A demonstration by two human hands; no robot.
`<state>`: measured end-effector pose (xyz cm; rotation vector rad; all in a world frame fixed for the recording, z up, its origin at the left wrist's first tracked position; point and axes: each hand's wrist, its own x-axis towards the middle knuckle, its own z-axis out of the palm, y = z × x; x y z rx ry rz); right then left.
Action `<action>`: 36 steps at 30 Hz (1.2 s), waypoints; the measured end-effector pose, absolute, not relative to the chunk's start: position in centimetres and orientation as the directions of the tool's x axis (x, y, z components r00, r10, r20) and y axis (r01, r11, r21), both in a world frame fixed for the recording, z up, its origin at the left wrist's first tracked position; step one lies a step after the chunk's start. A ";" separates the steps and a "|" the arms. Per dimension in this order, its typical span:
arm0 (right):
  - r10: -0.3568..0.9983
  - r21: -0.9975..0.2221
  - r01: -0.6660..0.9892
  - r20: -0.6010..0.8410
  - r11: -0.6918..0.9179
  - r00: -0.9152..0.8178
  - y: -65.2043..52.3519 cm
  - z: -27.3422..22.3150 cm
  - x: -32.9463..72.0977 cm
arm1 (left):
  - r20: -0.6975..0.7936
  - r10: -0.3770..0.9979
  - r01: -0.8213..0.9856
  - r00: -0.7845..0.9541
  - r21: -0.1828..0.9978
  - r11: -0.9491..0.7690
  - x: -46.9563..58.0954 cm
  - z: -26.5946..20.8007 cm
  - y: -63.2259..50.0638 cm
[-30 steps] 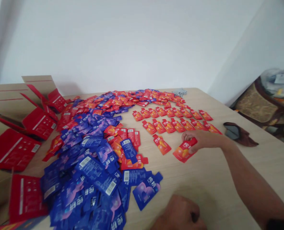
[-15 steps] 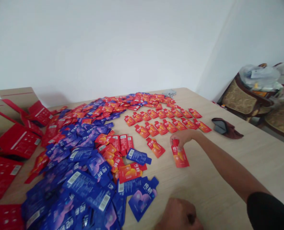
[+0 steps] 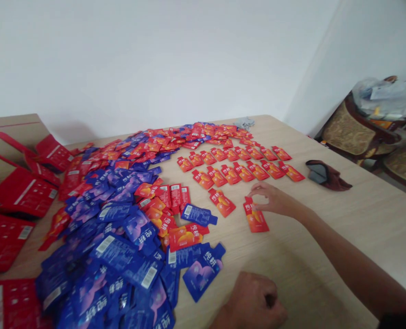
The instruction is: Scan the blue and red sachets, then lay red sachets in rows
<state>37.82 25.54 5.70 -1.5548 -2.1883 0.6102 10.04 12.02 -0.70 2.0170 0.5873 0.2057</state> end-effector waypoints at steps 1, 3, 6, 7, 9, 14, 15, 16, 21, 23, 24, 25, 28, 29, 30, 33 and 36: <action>0.947 -0.552 0.781 0.054 0.292 -0.316 24.5 5.7 37.5 | -0.092 0.486 0.313 0.869 0.863 -0.397 10.0 -0.9 12.0; 0.942 -0.552 0.783 0.014 0.286 -0.334 22.6 5.5 36.7 | -0.078 0.490 0.301 0.868 0.868 -0.394 10.0 -1.3 11.9; 0.947 -0.542 0.800 -0.024 0.256 -0.319 20.8 4.4 35.8 | -0.077 0.480 0.297 0.874 0.866 -0.403 10.1 -1.9 11.8; 0.951 -0.538 0.805 -0.024 0.249 -0.309 20.4 4.0 35.7 | -0.080 0.474 0.298 0.877 0.863 -0.407 10.1 -2.0 11.8; 0.952 -0.532 0.809 -0.020 0.250 -0.307 20.1 2.9 35.7 | -0.079 0.470 0.297 0.879 0.861 -0.412 10.2 -2.3 11.7; 0.955 -0.547 0.793 0.043 0.269 -0.294 20.3 0.7 35.9 | -0.085 0.478 0.299 0.874 0.869 -0.394 10.1 -2.1 11.7; 0.957 -0.555 0.787 0.067 0.270 -0.281 20.4 0.4 35.9 | -0.095 0.475 0.305 0.875 0.870 -0.388 10.1 -2.0 11.7; 0.958 -0.563 0.780 0.087 0.273 -0.273 20.5 0.1 35.8 | -0.103 0.474 0.309 0.875 0.871 -0.381 10.2 -1.9 11.7; 0.948 -0.577 0.752 0.182 0.319 -0.262 20.9 -0.7 35.2 | -0.116 0.468 0.310 0.876 0.878 -0.364 10.4 -1.5 11.8; 0.944 -0.574 0.750 0.216 0.329 -0.249 21.0 -0.9 35.0 | -0.123 0.471 0.319 0.873 0.876 -0.362 10.4 -1.7 11.7; 0.942 -0.570 0.750 0.230 0.335 -0.246 21.0 -1.1 35.0 | -0.126 0.476 0.323 0.871 0.875 -0.360 10.4 -1.8 11.7; 0.938 -0.564 0.751 0.242 0.343 -0.246 21.1 -1.1 34.9 | -0.125 0.476 0.322 0.870 0.876 -0.359 10.4 -1.9 11.6; 0.928 -0.537 0.760 0.272 0.365 -0.254 21.3 -1.4 34.5 | -0.118 0.467 0.312 0.877 0.878 -0.364 10.3 -2.3 11.5; 0.928 -0.529 0.766 0.271 0.365 -0.254 21.4 -1.5 34.4 | -0.111 0.466 0.307 0.878 0.877 -0.369 10.3 -2.4 11.5; 0.930 -0.524 0.772 0.267 0.360 -0.252 21.5 -1.6 34.2 | -0.106 0.467 0.304 0.878 0.877 -0.373 10.3 -2.4 11.5; 0.937 -0.515 0.786 0.250 0.342 -0.244 21.7 -1.8 33.8 | -0.085 0.466 0.286 0.881 0.879 -0.381 10.2 -2.2 11.5; 0.938 -0.507 0.791 0.244 0.341 -0.248 21.9 -1.9 33.5 | -0.084 0.458 0.289 0.885 0.870 -0.399 10.2 -2.1 11.5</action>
